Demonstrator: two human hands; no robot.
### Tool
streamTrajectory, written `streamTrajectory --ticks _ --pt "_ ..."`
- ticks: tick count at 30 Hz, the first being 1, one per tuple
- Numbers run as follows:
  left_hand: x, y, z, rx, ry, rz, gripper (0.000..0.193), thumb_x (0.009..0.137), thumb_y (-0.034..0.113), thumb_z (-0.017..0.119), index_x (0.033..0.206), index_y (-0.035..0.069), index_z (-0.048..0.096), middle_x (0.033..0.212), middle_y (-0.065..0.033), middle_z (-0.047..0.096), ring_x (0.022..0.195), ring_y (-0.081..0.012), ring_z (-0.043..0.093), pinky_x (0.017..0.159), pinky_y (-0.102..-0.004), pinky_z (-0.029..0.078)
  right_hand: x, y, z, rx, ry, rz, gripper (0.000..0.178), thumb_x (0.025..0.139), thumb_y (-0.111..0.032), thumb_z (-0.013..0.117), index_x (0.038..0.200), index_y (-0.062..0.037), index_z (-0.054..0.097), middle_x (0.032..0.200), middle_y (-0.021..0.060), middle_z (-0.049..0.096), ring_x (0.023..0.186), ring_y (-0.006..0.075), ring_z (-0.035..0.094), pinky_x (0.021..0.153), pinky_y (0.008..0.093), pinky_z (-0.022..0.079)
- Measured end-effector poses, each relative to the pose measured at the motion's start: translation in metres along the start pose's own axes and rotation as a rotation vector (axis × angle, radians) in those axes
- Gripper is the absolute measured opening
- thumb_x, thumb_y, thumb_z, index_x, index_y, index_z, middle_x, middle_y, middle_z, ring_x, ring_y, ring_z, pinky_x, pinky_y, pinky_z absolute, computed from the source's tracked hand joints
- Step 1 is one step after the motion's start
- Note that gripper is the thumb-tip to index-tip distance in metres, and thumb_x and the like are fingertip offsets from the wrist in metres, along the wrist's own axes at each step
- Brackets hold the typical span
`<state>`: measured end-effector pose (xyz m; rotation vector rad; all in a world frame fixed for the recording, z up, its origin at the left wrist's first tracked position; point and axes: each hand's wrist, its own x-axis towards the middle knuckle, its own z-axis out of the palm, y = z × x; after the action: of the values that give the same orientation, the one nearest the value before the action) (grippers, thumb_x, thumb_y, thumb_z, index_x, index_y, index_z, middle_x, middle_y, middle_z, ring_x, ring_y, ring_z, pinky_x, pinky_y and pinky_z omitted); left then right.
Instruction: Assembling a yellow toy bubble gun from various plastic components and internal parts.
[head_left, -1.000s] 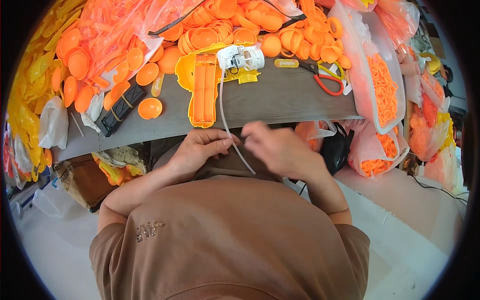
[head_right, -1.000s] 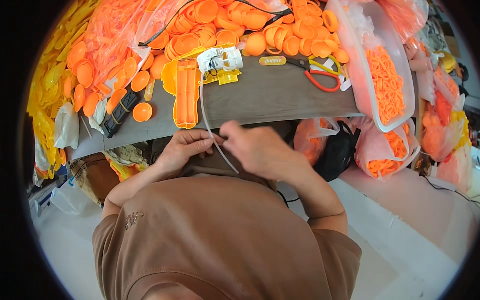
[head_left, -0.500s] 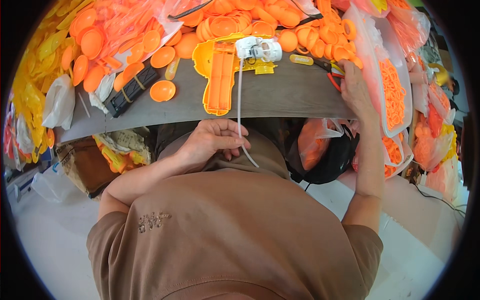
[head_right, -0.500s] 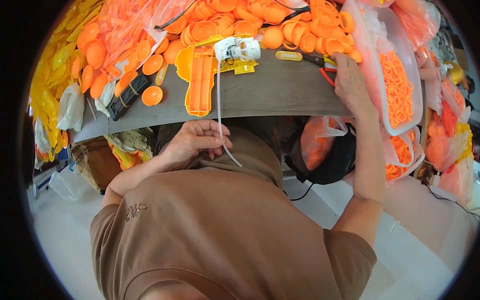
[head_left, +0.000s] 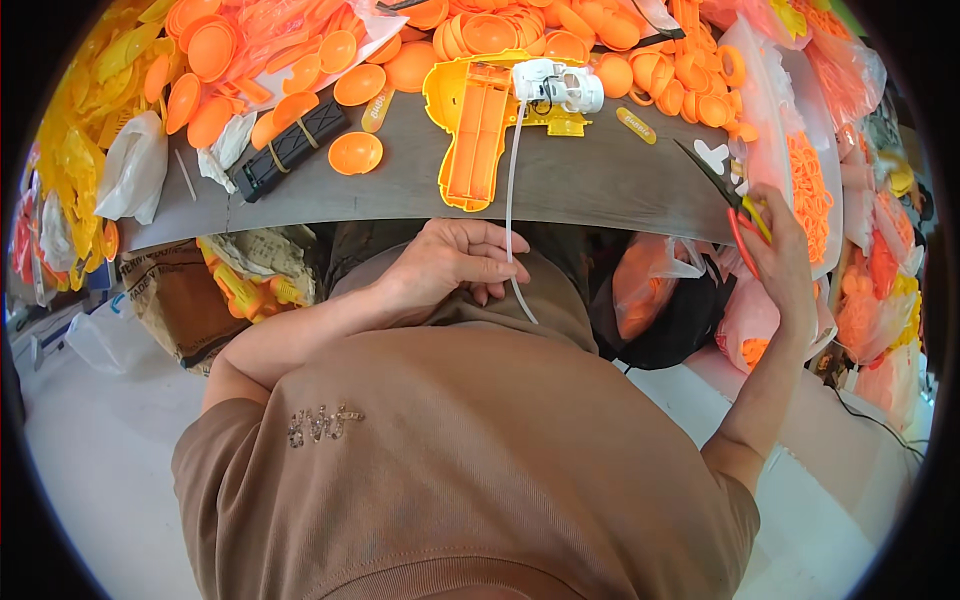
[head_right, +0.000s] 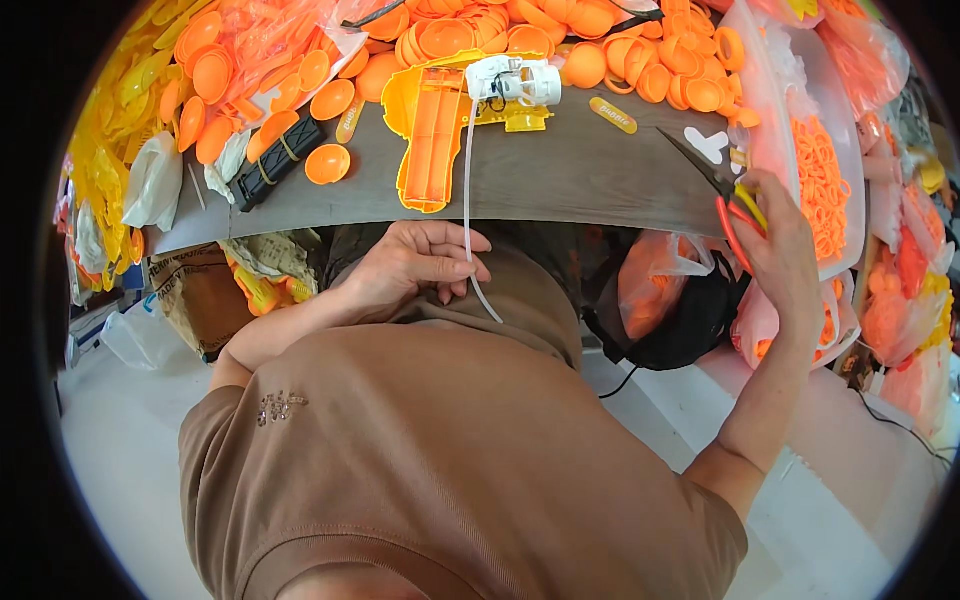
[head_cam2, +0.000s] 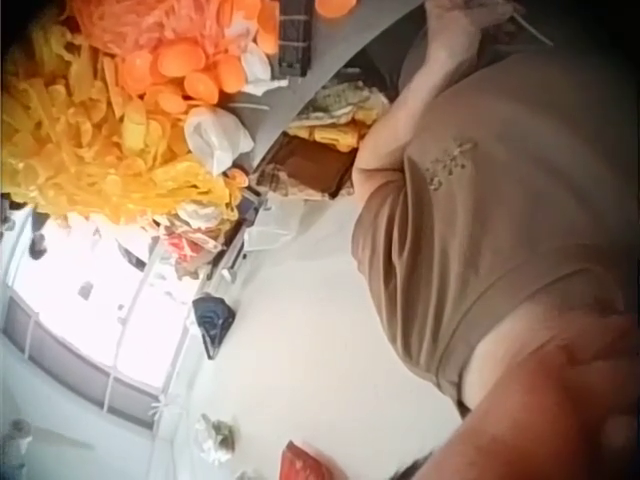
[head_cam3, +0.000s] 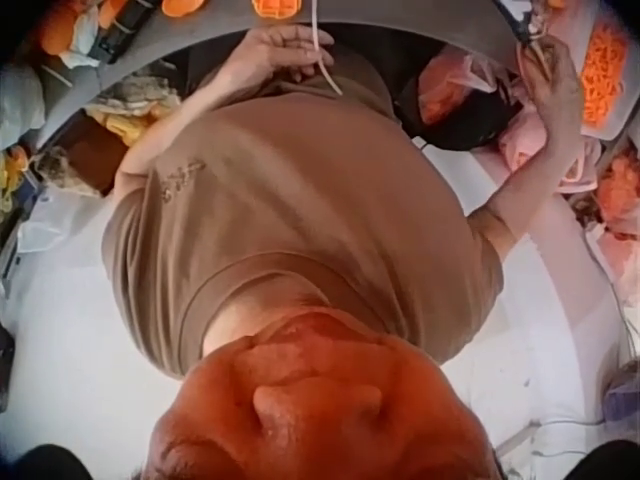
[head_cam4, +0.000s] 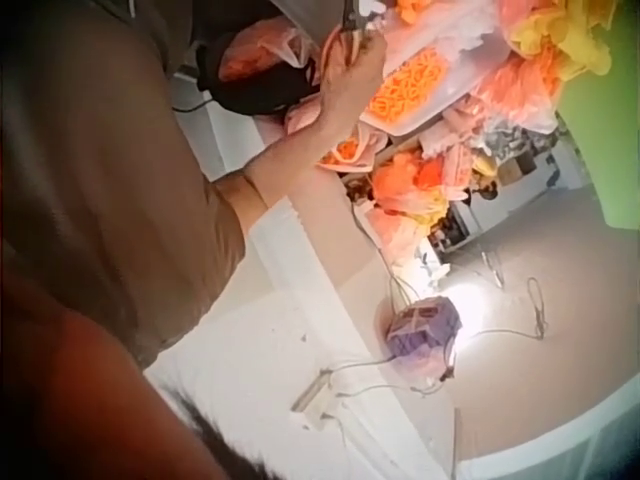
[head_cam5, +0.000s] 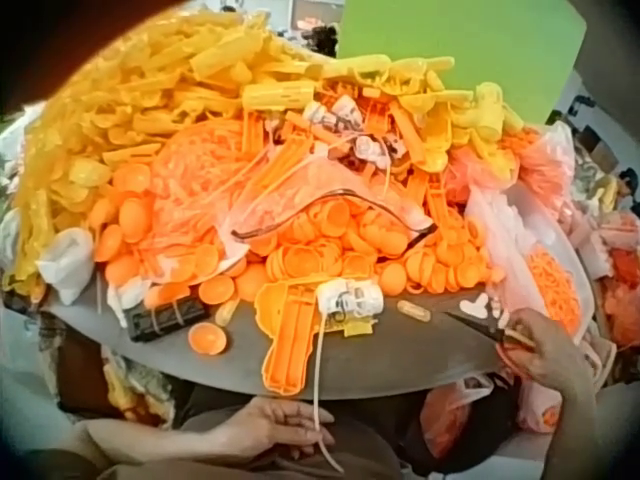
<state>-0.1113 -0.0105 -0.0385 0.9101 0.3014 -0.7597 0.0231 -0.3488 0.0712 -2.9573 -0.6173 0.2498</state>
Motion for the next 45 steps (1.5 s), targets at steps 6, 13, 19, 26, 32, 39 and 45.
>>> streamTrajectory --ticks 6,13,19,26,32,39,45 --pt "0.0 0.001 0.002 0.01 0.022 0.021 0.034 0.083 0.006 0.062 0.114 -0.005 0.054 0.089 -0.0113 0.067 0.066 -0.0091 0.059 0.056 -0.0212 0.047 -0.046 -0.011 0.046 0.723 -0.161 0.071 0.075 0.069 -0.041 0.074 0.127 -0.0048 0.041 0.121 0.0081 0.047 0.1 0.0129 0.048 0.077 0.0288 0.041" --pt "-0.001 0.0 0.004 0.012 0.01 0.016 0.04 0.083 0.006 0.062 0.118 -0.006 0.05 0.09 -0.0109 0.067 0.067 -0.0096 0.06 0.057 -0.0211 0.046 -0.059 -0.089 0.106 0.959 -0.522 -0.084 0.101 0.06 -0.069 0.066 0.129 0.0005 0.038 0.124 0.0088 0.048 0.099 0.0188 0.048 0.09 0.0298 0.037" --pt "0.0 0.001 0.003 0.029 0.007 0.013 0.038 0.082 0.006 0.063 0.116 -0.007 0.05 0.089 -0.0114 0.068 0.066 -0.0099 0.06 0.057 -0.0209 0.047 -0.05 -0.106 0.122 0.962 -0.52 -0.183 0.084 0.067 -0.057 0.071 0.121 0.0016 0.044 0.098 0.0132 0.054 0.084 0.0225 0.051 0.075 0.0314 0.042" --pt "0.001 0.003 0.004 0.031 0.026 0.033 0.029 0.082 0.006 0.063 0.107 -0.006 0.054 0.085 -0.0106 0.068 0.065 -0.0094 0.06 0.056 -0.0207 0.047 -0.047 -0.115 0.116 0.993 -0.504 -0.259 0.052 0.074 -0.017 0.072 0.116 0.0021 0.047 0.099 0.0168 0.056 0.084 0.0252 0.058 0.074 0.033 0.046" --pt "0.001 0.002 0.003 0.036 0.006 0.006 0.028 0.082 0.005 0.063 0.108 -0.002 0.055 0.086 -0.011 0.068 0.067 -0.01 0.061 0.059 -0.0205 0.047 -0.053 -0.118 0.119 1.07 -0.535 -0.121 0.058 0.069 -0.026 0.072 0.116 0.0001 0.047 0.086 0.0106 0.051 0.073 0.0206 0.05 0.065 0.0306 0.042" --pt "0.002 0.001 0.003 0.04 0.022 0.037 0.027 0.081 0.007 0.064 0.105 -0.003 0.056 0.082 -0.0101 0.068 0.066 -0.0103 0.06 0.057 -0.0219 0.047 -0.054 -0.121 0.119 0.982 -0.475 -0.222 0.038 0.082 -0.012 0.063 0.114 0.0025 0.047 0.095 0.016 0.057 0.074 0.0204 0.066 0.068 0.031 0.049" --pt "0.0 -0.001 0.0 0.076 -0.01 0.049 0.036 0.079 0.005 0.065 0.111 -0.005 0.054 0.083 -0.0099 0.068 0.069 -0.0115 0.061 0.06 -0.0213 0.046 -0.054 -0.121 0.121 0.962 -0.529 -0.138 0.038 0.081 -0.011 0.065 0.113 0.0021 0.05 0.091 0.0161 0.06 0.077 0.0243 0.065 0.065 0.0309 0.05"
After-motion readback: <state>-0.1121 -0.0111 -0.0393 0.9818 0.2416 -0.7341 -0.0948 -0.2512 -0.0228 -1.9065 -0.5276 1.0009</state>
